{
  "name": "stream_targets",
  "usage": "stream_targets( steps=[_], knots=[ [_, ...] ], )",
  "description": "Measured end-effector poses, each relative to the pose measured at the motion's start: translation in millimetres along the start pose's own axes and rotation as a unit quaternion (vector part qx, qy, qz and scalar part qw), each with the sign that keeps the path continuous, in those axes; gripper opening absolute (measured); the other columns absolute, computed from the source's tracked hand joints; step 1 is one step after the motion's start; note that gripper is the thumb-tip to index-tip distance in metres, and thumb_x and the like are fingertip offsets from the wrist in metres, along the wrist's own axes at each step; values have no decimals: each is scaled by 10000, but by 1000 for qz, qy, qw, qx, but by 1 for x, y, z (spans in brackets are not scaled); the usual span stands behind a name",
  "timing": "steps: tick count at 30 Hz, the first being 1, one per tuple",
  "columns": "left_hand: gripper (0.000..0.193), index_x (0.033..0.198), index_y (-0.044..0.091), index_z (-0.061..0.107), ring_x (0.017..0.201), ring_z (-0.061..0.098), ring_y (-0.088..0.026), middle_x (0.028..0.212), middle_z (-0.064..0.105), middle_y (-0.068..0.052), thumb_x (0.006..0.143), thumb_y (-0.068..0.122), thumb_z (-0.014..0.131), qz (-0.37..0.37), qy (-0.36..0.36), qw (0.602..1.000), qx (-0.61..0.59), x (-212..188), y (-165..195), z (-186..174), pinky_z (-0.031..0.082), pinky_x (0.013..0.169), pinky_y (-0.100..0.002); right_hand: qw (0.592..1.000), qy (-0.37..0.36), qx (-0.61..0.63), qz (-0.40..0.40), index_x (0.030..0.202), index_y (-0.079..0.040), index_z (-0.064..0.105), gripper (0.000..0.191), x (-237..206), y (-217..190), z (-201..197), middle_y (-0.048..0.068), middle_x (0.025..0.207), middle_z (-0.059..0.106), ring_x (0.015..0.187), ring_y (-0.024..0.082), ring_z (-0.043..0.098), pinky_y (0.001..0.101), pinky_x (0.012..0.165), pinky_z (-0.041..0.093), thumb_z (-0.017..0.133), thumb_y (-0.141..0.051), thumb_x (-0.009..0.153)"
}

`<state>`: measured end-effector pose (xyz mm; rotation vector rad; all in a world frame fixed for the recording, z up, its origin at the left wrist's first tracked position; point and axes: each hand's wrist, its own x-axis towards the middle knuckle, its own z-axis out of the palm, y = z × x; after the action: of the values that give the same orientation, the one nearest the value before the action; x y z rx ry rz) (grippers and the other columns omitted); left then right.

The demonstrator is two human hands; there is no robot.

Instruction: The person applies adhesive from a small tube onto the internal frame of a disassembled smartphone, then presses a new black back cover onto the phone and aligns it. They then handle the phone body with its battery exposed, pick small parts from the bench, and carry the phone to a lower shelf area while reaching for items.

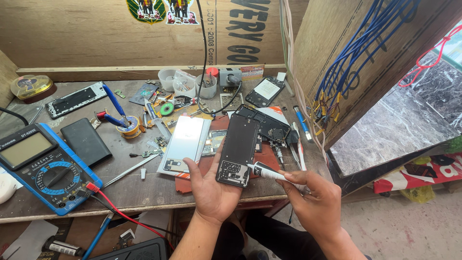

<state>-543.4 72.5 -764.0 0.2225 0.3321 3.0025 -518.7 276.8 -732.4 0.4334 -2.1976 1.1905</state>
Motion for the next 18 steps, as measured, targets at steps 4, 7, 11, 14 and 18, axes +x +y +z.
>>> stream_targets(
  steps=[4, 7, 11, 14, 18],
  knots=[
    [1150, 1610, 44, 265, 1428, 434, -318, 1571, 442, -161, 822, 868, 412, 0, -10, 1000, 11, -1, 2, 0, 354, 1179, -492, 1000, -1, -9, -3, 910, -23, 748, 163, -1, -1, 0, 90, 900, 809, 810, 141, 797, 250, 676, 586, 842, -39, 778],
    [1147, 1609, 49, 260, 1416, 435, -322, 1570, 431, -167, 825, 874, 406, 0, -18, 1000, 9, -1, 2, 0, 353, 1163, -506, 1000, -12, 7, -2, 919, -22, 743, 152, 0, -2, 0, 90, 922, 813, 842, 144, 804, 245, 679, 595, 825, -30, 791],
    [1161, 1618, 29, 255, 1456, 432, -305, 1594, 422, -167, 828, 867, 407, 3, 0, 1000, -6, 2, 3, -1, 346, 1211, -475, 1000, -3, -3, -1, 913, -21, 747, 155, 3, -1, 3, 93, 908, 810, 827, 148, 799, 250, 681, 591, 831, -29, 783],
    [1162, 1612, 30, 249, 1452, 428, -308, 1590, 419, -168, 824, 867, 413, 2, -2, 1000, -3, 2, 5, -1, 337, 1209, -482, 1000, -9, -3, -3, 908, -22, 745, 149, 4, -2, 6, 91, 915, 814, 833, 148, 803, 251, 680, 591, 829, -26, 785],
    [1156, 1606, 46, 248, 1438, 429, -306, 1578, 421, -159, 812, 868, 415, -3, -5, 1000, 2, 0, 7, -2, 332, 1198, -492, 1000, -8, -1, -7, 912, -21, 746, 154, 2, -2, 6, 95, 918, 812, 836, 152, 802, 254, 695, 593, 828, -22, 782]
  ],
)
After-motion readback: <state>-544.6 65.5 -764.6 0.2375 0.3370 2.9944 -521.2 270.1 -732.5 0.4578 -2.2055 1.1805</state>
